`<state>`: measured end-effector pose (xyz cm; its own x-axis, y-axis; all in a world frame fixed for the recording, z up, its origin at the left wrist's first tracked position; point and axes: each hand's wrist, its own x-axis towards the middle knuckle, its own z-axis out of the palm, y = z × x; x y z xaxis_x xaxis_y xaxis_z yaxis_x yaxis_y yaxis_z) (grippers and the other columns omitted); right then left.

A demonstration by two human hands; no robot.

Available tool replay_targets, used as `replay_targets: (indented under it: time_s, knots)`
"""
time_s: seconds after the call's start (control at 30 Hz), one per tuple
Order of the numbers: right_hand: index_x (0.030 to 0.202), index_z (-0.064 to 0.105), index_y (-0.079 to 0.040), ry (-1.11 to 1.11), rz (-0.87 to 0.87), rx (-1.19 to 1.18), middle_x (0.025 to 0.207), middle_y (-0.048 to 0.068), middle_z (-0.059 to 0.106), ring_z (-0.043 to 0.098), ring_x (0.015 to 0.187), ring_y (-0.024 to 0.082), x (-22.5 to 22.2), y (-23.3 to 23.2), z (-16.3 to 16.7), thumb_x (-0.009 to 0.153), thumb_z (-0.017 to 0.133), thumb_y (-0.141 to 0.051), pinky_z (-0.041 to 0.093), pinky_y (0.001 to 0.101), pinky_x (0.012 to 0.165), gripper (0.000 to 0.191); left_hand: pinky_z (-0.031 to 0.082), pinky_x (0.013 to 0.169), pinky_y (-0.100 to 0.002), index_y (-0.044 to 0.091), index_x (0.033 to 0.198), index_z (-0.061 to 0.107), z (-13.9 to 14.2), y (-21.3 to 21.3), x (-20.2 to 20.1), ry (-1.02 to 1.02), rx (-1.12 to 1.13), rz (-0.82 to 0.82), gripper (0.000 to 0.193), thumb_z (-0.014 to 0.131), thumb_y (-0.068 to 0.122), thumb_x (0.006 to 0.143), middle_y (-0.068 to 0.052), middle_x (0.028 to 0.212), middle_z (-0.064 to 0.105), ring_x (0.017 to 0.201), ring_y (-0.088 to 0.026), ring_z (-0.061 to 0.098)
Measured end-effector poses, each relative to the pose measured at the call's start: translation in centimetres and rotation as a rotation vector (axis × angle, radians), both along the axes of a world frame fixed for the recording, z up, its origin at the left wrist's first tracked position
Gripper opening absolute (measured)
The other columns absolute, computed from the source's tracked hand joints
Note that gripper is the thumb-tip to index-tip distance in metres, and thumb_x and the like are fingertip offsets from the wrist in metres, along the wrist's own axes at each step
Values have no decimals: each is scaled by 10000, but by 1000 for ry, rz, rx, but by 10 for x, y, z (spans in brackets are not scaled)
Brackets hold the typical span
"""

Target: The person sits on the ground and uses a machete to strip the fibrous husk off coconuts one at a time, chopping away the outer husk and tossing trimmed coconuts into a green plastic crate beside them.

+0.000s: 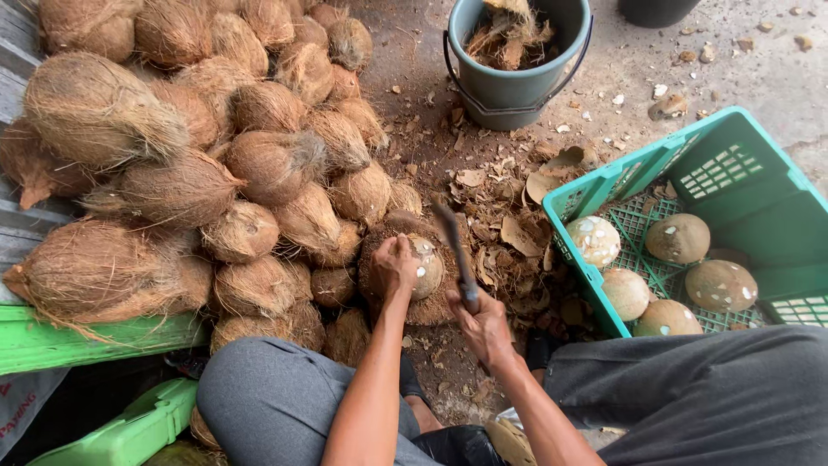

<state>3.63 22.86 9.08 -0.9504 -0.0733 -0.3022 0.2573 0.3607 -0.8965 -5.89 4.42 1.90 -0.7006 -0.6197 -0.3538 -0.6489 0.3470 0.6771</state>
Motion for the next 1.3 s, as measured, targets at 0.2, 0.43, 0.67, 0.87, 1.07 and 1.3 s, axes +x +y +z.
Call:
replay_targets:
  time_s: [0.2,0.43,0.67,0.87,1.07,1.3]
  knots:
    - [870,673,-36,-41,-42,7,595,15,519,474,546,110,-2,6,-11,951,675,-340,410,331,512,315,461,591,-369,35,770,601,-50,-1,-3,393,116,35,404,590,356,1016,-23,658,584,596,-122,521]
    - [903,691,-41,-88,49,-15,622,-13,542,480,563,110,1,-2,-1,945,662,-331,417,343,537,294,407,523,-337,88,795,631,-42,0,2,291,2,-7,402,550,403,1031,9,639,563,555,-123,480]
    - [864,616,8,-131,28,83,598,46,533,493,544,174,2,-2,14,1010,612,-428,429,416,543,460,354,459,-346,150,885,693,-12,2,4,102,-28,14,402,504,480,1016,25,648,595,521,-139,481]
    - [857,662,-64,-125,155,249,625,56,578,540,571,201,5,4,-17,957,639,-353,470,436,596,306,438,527,-335,109,915,738,-46,1,8,360,-48,13,404,569,461,1017,-102,774,685,610,-174,539]
    - [805,577,15,-251,209,50,613,19,496,452,551,134,-7,27,-54,962,758,-363,411,376,515,447,577,623,-364,129,1041,748,-35,-19,12,298,86,-64,368,561,437,961,-96,970,732,773,-222,703]
    - [870,596,-62,-408,77,-74,576,22,496,469,443,143,-1,20,-57,931,736,-366,396,365,436,340,550,711,-401,136,1049,796,2,-16,33,243,77,18,428,533,462,962,-89,964,798,827,-239,721]
